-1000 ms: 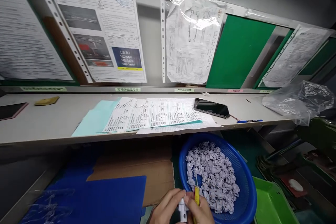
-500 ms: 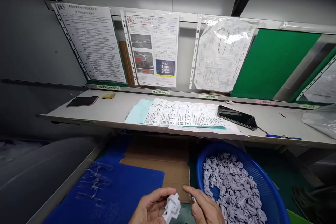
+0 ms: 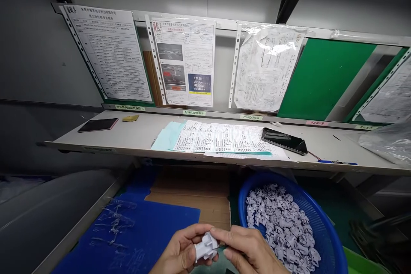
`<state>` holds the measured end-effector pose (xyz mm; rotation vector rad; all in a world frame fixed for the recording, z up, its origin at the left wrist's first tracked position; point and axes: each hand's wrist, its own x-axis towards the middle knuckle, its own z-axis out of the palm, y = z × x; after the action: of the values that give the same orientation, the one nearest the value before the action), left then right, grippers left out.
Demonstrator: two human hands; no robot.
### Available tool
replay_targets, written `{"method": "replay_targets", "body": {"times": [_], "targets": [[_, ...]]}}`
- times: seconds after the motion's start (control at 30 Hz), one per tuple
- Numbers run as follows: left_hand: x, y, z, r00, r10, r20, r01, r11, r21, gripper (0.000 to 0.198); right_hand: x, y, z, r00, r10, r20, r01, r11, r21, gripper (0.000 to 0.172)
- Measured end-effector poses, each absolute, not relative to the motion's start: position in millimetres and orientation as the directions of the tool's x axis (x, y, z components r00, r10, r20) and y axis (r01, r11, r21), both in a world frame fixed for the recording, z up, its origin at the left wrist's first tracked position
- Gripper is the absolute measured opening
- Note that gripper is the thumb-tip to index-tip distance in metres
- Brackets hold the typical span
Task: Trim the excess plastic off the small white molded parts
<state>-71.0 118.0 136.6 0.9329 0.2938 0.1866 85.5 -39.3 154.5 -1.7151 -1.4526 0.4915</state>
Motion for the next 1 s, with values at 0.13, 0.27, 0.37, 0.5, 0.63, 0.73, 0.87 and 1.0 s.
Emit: {"method": "replay_targets", "body": {"times": [0.13,0.27,0.37,0.5,0.63,0.73,0.87,1.0], "targets": [[-69.6,122.0,132.0,0.954,0.249,-0.169,-0.02,0.614,0.789,0.047,82.8,-39.8,165.0,0.221,0.939,0.264,0.683,0.044,-0.729,0.037],[-68.3,125.9,131.1,0.961,0.226,-0.157,-0.016,0.618,0.786,0.045,78.7,-38.1,165.5,0.233,0.933,0.274,0.713,0.028,-0.701,0.036],[-68.2,127.4,128.8,0.969,0.195,-0.151,0.001,0.611,0.792,0.047,77.6,-36.5,158.0,0.241,0.931,0.274,0.72,0.018,-0.693,0.034],[-69.6,127.3,126.8,0.97,0.178,-0.163,0.02,0.612,0.791,0.049,77.7,-35.1,152.5,0.246,0.926,0.287,0.744,0.009,-0.668,0.033],[-69.1,134.4,133.7,0.963,0.243,-0.116,-0.036,0.541,0.84,0.056,85.3,-37.7,154.9,0.257,0.936,0.239,0.681,0.0,-0.733,0.042],[-66.6,144.9,141.8,0.981,0.189,-0.038,-0.043,0.411,0.911,0.06,94.7,-39.5,150.3,0.326,0.924,0.2,0.638,-0.059,-0.767,0.04],[-62.5,153.2,150.1,0.991,0.129,-0.046,0.014,0.242,0.97,0.06,97.4,-36.9,141.9,0.267,0.935,0.234,0.83,-0.099,-0.549,0.031],[-58.6,153.7,155.6,0.987,0.124,-0.105,0.085,0.157,0.984,0.065,86.7,-27.5,144.1,0.166,0.918,0.359,0.96,-0.067,-0.272,0.03]]}}
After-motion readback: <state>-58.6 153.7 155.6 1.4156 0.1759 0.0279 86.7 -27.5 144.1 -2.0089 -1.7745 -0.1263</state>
